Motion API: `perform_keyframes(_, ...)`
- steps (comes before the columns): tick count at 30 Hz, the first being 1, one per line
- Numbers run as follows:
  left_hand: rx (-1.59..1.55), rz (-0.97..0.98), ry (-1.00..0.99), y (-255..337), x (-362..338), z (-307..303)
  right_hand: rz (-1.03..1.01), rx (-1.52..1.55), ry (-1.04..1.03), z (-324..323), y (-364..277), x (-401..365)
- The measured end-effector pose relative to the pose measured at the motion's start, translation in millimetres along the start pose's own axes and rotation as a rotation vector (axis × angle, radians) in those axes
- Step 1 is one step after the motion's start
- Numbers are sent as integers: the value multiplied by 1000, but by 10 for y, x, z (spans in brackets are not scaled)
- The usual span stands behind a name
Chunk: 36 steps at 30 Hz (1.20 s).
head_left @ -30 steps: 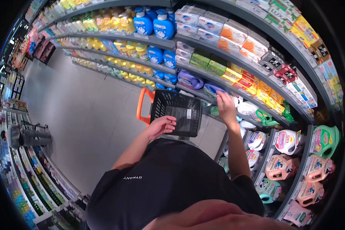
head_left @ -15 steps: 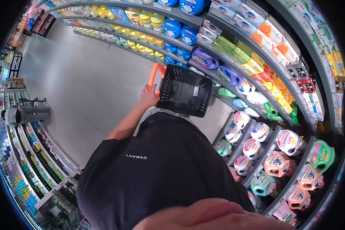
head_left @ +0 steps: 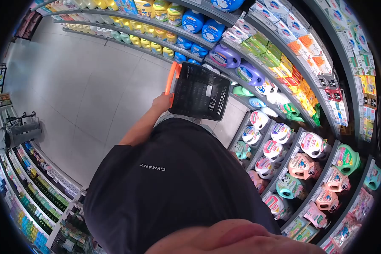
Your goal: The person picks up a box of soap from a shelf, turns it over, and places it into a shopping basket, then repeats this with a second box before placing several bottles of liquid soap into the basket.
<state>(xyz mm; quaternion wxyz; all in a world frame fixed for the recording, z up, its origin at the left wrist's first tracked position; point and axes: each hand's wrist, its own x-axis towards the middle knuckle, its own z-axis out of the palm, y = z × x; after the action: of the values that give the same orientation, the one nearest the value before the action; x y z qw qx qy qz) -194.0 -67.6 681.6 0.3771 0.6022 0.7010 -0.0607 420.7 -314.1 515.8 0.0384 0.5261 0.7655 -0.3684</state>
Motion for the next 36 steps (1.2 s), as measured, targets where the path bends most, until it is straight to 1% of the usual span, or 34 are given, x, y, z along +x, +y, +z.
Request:
perform_keyframes(1,-14,16,3,-18,-20,-12,-27,34,14,59,-82,-90)
perform_keyframes(2,-28,31,8,-16,-50,-64,125,187,-36,-52,-280,-148)
perform_keyframes(3,-41,46,16,-30,-52,-89,381,471,-83,-199,-592,-183)
perform_keyframes(4,-48,57,27,-56,-34,-80,614,722,-72,-318,-824,-250)
perform_keyframes(5,-54,67,39,-84,-15,-77,763,869,-49,-423,-1107,-267)
perform_keyframes(7,-67,102,70,-167,-2,-47,919,998,-20,-504,-1514,-290)
perform_keyframes(9,-87,148,121,-251,31,15,879,938,-33,-379,-1631,-291)
perform_keyframes(12,-132,233,124,-326,68,30,830,883,-31,-179,-1752,-273)
perform_keyframes(15,-46,204,52,-308,63,-57,781,863,-17,52,-1843,-252)
perform_keyframes(21,31,231,27,-388,47,22,700,853,26,529,-1991,-244)
perform_keyframes(22,24,245,55,-430,51,87,691,854,34,618,-2012,-263)
perform_keyframes(25,73,289,46,-406,-113,64,666,868,49,908,-2083,-355)
perform_keyframes(28,85,347,97,-549,-181,167,646,895,66,1208,-2171,-478)
perform_keyframes(31,122,282,99,-611,-182,255,684,954,66,1378,-2448,-630)
perform_keyframes(32,143,285,79,-604,-202,274,811,1015,37,1050,-2900,-682)
perform_keyframes(35,204,277,12,-524,-433,336,847,1093,27,1606,-2926,-849)
perform_keyframes(36,214,271,-4,-453,-526,373,863,1088,7,1993,-2795,-893)
